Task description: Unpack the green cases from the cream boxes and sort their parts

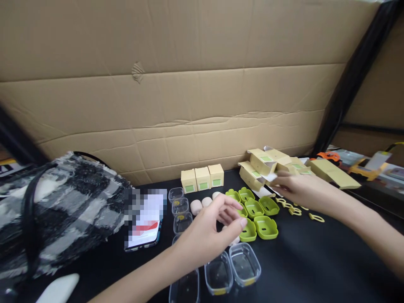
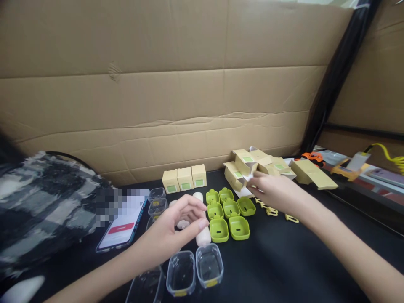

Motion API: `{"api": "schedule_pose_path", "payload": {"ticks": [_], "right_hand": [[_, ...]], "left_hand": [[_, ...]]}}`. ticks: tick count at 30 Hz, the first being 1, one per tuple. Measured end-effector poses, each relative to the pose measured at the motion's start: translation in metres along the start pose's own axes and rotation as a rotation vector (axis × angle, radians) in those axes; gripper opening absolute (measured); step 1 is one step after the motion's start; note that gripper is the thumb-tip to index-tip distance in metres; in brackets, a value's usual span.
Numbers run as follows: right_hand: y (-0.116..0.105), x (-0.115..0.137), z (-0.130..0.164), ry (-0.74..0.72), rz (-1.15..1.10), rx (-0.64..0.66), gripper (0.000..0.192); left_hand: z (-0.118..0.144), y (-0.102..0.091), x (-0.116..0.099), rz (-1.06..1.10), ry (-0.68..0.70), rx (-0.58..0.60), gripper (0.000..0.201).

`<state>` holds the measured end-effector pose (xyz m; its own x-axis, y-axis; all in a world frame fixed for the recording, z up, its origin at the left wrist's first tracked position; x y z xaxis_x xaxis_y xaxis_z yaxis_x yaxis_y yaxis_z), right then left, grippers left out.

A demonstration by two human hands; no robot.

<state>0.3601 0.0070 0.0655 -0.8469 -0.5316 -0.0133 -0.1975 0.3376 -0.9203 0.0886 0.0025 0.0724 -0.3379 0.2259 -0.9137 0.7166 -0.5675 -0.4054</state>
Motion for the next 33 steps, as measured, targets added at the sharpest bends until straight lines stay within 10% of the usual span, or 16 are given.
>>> {"api": "schedule_pose_path", "payload": {"ticks": [11,16,25,33], "right_hand": [[0.058,0.017,-0.147,-0.226,0.083,0.064,0.03],[0.05,0.018,-0.128,-0.204,0.06,-0.043,0.031],[0.012,0.071,-0.049,-0.22,-0.127,-0.284,0.047],[0.031,0.079,-0.02,-0.311,0.028,-0.567,0.04]], "left_hand": [[-0.006,-0.023,-0.002,-0.262,0.152,-0.184,0.035],[-0.011,-0.034,0.006,-0.722,0.357,-0.358,0.034],[-0.015,-0.028,0.017,-0.81,0.563,-0.397,0.063],[-0.008,-0.02,0.01,-0.797,0.433,-0.304,0.054]]}}
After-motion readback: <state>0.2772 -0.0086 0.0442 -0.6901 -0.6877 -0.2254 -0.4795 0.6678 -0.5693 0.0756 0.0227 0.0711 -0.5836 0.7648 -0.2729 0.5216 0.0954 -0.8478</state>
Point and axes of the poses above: each hand's wrist, its own z-axis away from the middle knuckle, its own y-axis out of the palm, x = y × z, the point moved 1 cm from there along -z, towards the middle knuckle, and after that the axes turned 12 degrees about -y, right-handed, at the moved point
